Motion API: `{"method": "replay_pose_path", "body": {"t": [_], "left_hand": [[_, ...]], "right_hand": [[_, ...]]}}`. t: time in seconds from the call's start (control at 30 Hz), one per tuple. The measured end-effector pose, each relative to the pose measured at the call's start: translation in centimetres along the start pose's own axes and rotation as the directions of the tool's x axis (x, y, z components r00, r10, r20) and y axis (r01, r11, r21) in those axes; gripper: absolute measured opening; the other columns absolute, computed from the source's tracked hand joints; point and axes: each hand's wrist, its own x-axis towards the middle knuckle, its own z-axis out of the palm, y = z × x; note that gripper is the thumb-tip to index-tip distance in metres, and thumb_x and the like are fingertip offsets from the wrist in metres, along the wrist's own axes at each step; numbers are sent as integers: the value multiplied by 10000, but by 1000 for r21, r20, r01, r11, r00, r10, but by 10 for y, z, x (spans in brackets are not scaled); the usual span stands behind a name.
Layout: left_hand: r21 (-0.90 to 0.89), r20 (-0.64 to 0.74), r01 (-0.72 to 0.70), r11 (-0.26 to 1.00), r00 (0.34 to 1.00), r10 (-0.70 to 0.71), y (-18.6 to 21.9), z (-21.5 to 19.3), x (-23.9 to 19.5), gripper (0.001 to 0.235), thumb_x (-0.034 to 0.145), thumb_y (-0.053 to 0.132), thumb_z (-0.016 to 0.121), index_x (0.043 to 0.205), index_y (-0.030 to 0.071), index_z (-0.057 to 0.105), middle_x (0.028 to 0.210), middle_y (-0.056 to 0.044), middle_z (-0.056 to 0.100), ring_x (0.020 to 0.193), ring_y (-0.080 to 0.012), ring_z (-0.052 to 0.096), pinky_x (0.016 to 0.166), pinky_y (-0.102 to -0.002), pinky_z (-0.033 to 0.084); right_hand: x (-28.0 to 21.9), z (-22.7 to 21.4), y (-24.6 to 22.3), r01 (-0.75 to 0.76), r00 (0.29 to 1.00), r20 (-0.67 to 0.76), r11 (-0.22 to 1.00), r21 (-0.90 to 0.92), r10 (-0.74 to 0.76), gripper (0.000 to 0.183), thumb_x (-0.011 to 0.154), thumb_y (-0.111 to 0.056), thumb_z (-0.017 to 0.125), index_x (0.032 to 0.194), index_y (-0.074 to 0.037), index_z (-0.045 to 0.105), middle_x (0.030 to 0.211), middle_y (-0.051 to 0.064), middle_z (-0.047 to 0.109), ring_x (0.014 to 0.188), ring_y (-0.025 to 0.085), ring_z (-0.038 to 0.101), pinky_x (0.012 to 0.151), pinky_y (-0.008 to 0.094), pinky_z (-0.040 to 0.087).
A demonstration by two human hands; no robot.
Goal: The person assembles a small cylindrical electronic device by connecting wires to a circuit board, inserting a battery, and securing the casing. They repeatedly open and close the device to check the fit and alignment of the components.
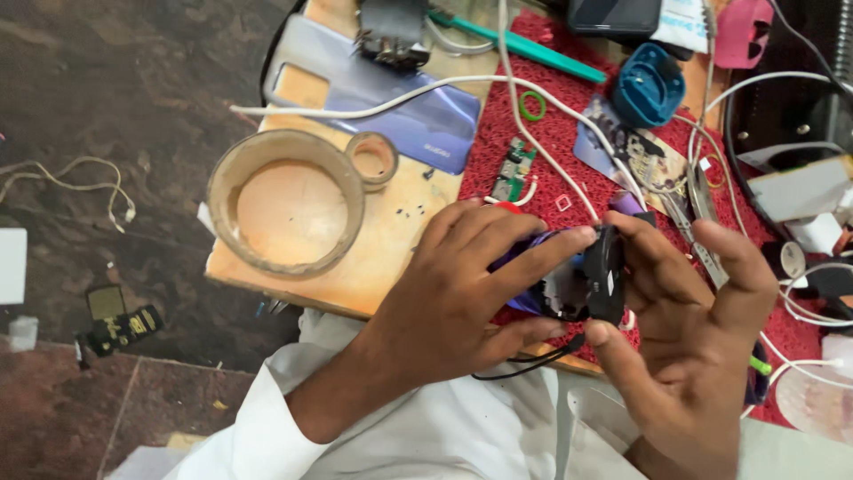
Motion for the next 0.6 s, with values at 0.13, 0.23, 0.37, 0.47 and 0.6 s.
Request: {"method": "replay_pose_path", "body": {"t": [0.13, 0.23, 0.37, 0.47, 0.6], "left_hand": [[54, 23, -16, 998, 1000, 15, 4, 0, 2, 598, 983, 473, 684, 1488, 183, 547, 1473, -107, 562, 1364, -312, 533, 1188, -544, 366], [113, 48, -52, 992, 998, 47, 6, 2, 2, 507, 998, 431, 684, 1448, 216, 593, 1523, -101, 535, 1379, -310, 514, 1190, -541, 353], [240, 110, -124, 963, 989, 100, 11, 6, 2, 403, 1023, 359, 687, 1409, 258, 634, 1574, -61, 512, 1422, -272, 500, 1223, -548, 324], [272, 144, -156, 950, 982, 120, 12, 8, 2, 374, 1026, 320, 691, 1393, 261, 645, 1581, -45, 508, 1435, -261, 490, 1230, -553, 311], [322, 181, -199, 926, 973, 146, 15, 10, 3, 363, 1019, 279, 693, 1377, 229, 655, 1575, -67, 505, 1433, -272, 481, 1228, -564, 292]], "right_hand": [[1, -8, 12, -40, 994, -79, 940, 340, 70, 796, 908, 31, 614, 1573, -113, 201, 1506, 360, 492, 1440, 426, 526, 1255, 521, 406], [7, -12, 24, -24, 994, -81, 844, 536, 80, 780, 965, -18, 627, 1619, -101, 209, 1487, 368, 484, 1447, 473, 511, 1273, 554, 396], [7, -20, 29, 11, 964, -199, 727, 686, 173, 754, 954, -54, 630, 1604, -83, 250, 1463, 337, 512, 1423, 513, 530, 1217, 580, 446], [2, -34, 38, 71, 930, -305, 713, 697, 206, 707, 976, -88, 569, 1608, -81, 251, 1444, 315, 545, 1371, 508, 566, 1163, 565, 507], [-12, -66, 61, 99, 935, -333, 810, 578, 123, 548, 1089, -126, 481, 1602, -42, 308, 1381, 269, 574, 1269, 423, 617, 1020, 448, 543]]}}
